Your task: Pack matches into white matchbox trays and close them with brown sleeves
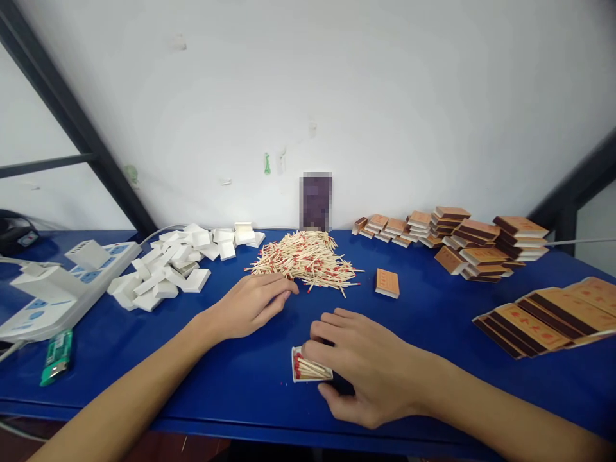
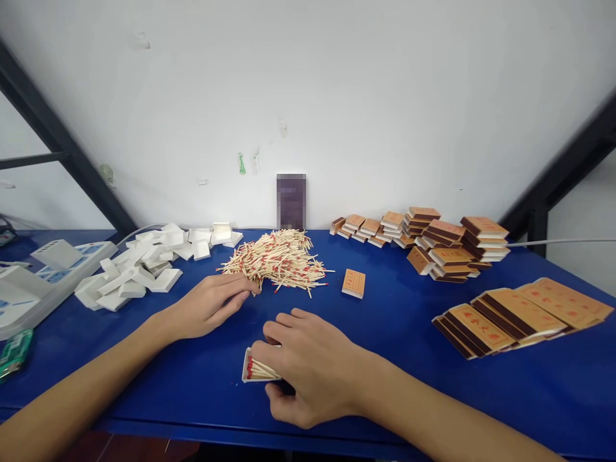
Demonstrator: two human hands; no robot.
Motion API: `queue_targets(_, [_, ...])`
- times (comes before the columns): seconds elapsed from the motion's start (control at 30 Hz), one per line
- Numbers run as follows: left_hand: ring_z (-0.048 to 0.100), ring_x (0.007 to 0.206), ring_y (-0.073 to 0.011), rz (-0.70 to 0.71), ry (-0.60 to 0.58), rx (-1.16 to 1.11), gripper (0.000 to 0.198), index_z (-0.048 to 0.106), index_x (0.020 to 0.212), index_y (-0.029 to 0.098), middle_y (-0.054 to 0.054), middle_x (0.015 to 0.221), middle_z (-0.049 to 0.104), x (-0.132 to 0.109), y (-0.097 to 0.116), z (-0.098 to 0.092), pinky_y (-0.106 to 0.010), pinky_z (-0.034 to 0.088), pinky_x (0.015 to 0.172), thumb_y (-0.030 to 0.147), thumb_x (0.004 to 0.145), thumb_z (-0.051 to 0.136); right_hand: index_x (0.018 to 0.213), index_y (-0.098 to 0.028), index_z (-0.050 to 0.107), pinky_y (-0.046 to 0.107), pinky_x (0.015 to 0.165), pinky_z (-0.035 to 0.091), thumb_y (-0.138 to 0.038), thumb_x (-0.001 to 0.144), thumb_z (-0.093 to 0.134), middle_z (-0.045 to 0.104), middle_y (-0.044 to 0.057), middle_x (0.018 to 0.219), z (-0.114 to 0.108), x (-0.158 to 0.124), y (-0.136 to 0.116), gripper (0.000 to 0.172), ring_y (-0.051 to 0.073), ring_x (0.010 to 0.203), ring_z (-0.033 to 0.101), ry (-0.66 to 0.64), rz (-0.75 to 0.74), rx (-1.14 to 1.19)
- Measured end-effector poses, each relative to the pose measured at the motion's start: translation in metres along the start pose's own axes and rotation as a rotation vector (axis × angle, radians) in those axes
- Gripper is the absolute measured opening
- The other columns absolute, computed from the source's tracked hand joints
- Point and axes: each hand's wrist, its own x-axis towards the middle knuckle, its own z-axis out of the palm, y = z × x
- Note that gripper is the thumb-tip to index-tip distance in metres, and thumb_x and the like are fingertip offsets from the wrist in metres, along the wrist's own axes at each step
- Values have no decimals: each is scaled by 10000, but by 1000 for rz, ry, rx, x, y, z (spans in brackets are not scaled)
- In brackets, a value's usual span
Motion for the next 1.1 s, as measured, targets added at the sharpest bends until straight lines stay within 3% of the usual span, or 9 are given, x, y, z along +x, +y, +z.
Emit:
queue_targets(0.13, [596, 917, -165, 71, -37, -49, 287, 569, 1147, 188, -65, 1018, 629, 0, 0, 0, -285, 452, 811, 155, 988, 331, 985, -172, 582, 332, 752, 406, -323, 900, 485, 614, 63, 890, -1, 1, 13, 199, 197, 795, 544, 120, 78, 7])
queue_targets(0.23, [591, 861, -152, 168, -39, -56, 287, 618, 1051, 188, -57, 953, 634, -1, -1, 0, -274, 448, 771, 122, 966, 352, 988, -156, 586, 352, 765, 420, -232, 921, 441, 633, 95, 937, -1, 1, 37, 176, 232, 867, 575, 244, 314, -168])
queue_targets(0.37, [597, 792, -148, 208, 18, 54, 246, 643, 982, 179, -47, 902, 660, -2, -3, 5, -276, 439, 720, 133, 938, 405, 1058, -153, 590, 359, 726, 438, -190, 886, 500, 628, 101, 953, 0, -1, 61, 198, 263, 890, 583, 185, 504, -293])
queue_targets(0.67, [525, 586, -99, 41, 212, 115, 212, 640, 857, 174, 20, 736, 673, 4, 1, 8, -325, 355, 765, 107, 868, 439, 1189, -180, 552, 351, 844, 476, -101, 870, 457, 633, 93, 1068, 9, -1, 56, 342, 220, 979, 595, 249, 336, 45])
queue_targets(0.8, [515, 559, -98, 7, 246, 26, 170, 647, 872, 164, 16, 695, 644, 4, 2, 8, -276, 408, 686, 131, 830, 486, 1141, -157, 584, 405, 870, 467, -54, 821, 465, 634, 108, 1062, 9, -2, 60, 356, 259, 1006, 583, 230, 342, -34])
queue_targets(0.93, [506, 551, -91, 22, 156, -39, 165, 647, 903, 161, 15, 686, 605, 3, 4, 10, -226, 404, 579, 152, 860, 489, 1089, -158, 609, 396, 813, 470, -63, 826, 485, 641, 104, 1003, 13, -1, 62, 306, 261, 945, 592, 195, 373, -74])
queue_targets(1.1, [519, 596, -97, 51, 38, -21, 200, 639, 974, 163, -7, 772, 602, 4, 5, 12, -227, 408, 578, 168, 915, 448, 1137, -182, 600, 298, 741, 462, -117, 899, 491, 643, 70, 941, 17, 4, 50, 269, 192, 864, 594, 245, 282, 145])
